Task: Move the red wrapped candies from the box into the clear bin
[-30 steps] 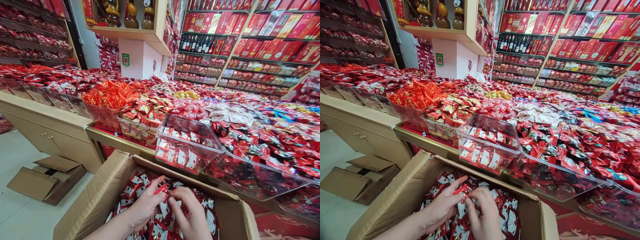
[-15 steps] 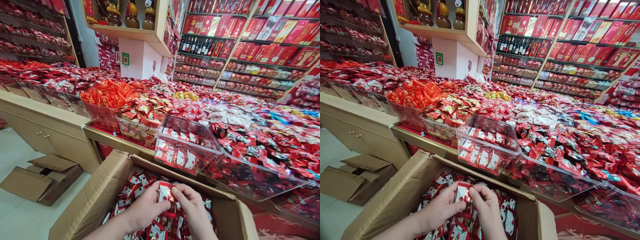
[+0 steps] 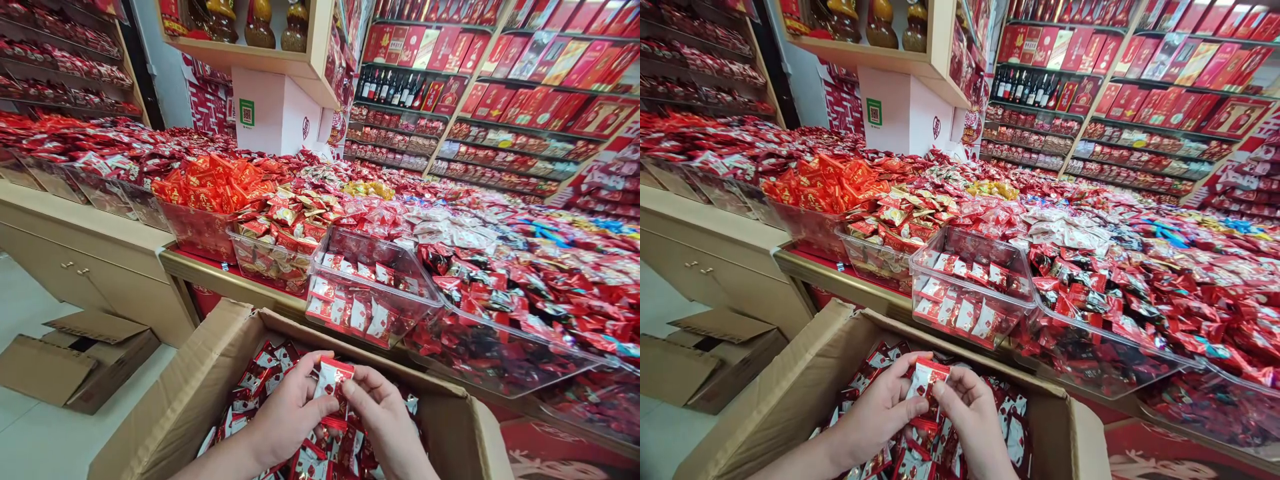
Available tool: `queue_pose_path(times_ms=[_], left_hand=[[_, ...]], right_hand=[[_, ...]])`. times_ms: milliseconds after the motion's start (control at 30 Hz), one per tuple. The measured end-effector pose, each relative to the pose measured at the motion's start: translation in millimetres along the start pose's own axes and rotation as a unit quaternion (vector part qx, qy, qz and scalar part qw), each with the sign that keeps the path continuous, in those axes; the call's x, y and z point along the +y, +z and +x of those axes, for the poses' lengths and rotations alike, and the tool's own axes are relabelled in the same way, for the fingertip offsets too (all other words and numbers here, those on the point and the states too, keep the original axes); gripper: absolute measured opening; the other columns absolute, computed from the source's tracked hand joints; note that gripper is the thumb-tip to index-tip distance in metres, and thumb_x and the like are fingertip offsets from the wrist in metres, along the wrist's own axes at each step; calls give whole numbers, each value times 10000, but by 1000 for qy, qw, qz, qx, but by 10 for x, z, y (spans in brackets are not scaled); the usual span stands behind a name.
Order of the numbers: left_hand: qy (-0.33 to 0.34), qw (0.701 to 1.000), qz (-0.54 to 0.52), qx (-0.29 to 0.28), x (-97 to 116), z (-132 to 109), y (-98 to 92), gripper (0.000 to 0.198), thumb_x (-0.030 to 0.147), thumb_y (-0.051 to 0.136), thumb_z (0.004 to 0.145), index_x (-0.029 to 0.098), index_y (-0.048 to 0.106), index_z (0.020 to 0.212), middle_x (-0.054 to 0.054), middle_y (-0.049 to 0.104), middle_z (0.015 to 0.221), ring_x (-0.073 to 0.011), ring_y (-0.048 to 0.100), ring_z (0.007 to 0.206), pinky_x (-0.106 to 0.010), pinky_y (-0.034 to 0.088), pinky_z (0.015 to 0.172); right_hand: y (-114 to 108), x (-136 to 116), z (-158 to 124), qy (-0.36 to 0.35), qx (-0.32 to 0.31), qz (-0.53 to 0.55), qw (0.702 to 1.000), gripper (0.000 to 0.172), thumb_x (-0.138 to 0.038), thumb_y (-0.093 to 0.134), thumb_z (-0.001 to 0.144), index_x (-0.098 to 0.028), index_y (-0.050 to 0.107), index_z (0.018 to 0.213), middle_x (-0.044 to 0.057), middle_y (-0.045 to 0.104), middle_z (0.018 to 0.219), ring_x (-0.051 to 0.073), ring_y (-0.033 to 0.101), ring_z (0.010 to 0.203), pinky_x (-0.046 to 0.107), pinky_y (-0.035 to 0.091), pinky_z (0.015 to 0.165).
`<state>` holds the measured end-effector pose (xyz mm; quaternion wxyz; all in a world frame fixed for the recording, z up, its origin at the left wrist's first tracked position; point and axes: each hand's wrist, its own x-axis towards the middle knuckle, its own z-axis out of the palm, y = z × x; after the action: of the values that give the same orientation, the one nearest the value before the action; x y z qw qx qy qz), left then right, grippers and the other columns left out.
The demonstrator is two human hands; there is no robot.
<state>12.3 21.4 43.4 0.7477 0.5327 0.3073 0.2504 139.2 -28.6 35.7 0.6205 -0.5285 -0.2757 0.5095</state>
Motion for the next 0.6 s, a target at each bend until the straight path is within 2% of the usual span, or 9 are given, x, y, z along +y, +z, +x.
queue_pose_path(times_ms=[167,233,333,400,433,500,533,600], left_hand=[[20,999,-4,-29,-28,-30,-41,537,292,583,714,218,341,1187,10,548,697,-88,479,572,-212,385,542],[35,998,-16,-56,-15,-45,-61,611,352,602,692,237,304,1213,2,548,740,-109,504,632,-245,396,606],[58,991,-23,-122,21,-64,-79,689,438,637,623,241,311,1197,-29,560,852,-135,519,720,-267,390,664],[42,990,20,-131,13,-63,-85,557,431,612,649,209,404,1116,-34,566,828,-132,514,702,-254,385,648],[24,990,61,-122,-12,-59,-90,460,401,591,676,198,453,1064,-28,566,794,-126,507,675,-243,382,627],[-9,981,168,-101,-105,-41,-112,299,320,561,696,197,533,967,-13,568,753,-121,490,643,-224,373,594],[-17,967,231,-103,-167,-29,-130,275,286,559,681,211,559,945,-8,577,753,-123,485,630,-217,366,573],[-18,932,341,-121,-303,0,-171,246,256,535,669,230,601,905,-2,597,718,-131,486,600,-216,349,543]], right_hand=[[-23,3,-13,-29,-18,-44,998,232,-349,663,608,-158,533,618,-26,510,553,90,450,509,201,381,498],[-24,-98,-71,-50,-31,-92,994,207,-344,632,646,-164,533,625,-22,519,562,97,462,516,208,394,504],[30,-549,-193,-174,-38,-206,962,110,-295,592,692,-185,587,684,10,584,681,130,525,625,228,431,574],[96,-1021,-176,-278,-13,-264,924,70,-261,584,699,-202,612,727,16,603,749,140,542,681,236,437,609],[131,-1269,-101,-328,28,-272,904,73,-261,577,703,-203,613,728,10,600,728,134,539,661,236,433,601],[199,-1694,206,-352,84,-316,877,105,-283,600,685,-181,618,703,-4,572,640,108,504,574,226,410,546],[229,-1842,426,-325,83,-336,880,144,-305,594,693,-163,613,684,-14,539,579,93,475,520,217,387,497],[278,-1982,926,-201,73,-317,924,175,-299,573,718,-130,599,684,-19,518,554,71,450,462,205,360,439]])
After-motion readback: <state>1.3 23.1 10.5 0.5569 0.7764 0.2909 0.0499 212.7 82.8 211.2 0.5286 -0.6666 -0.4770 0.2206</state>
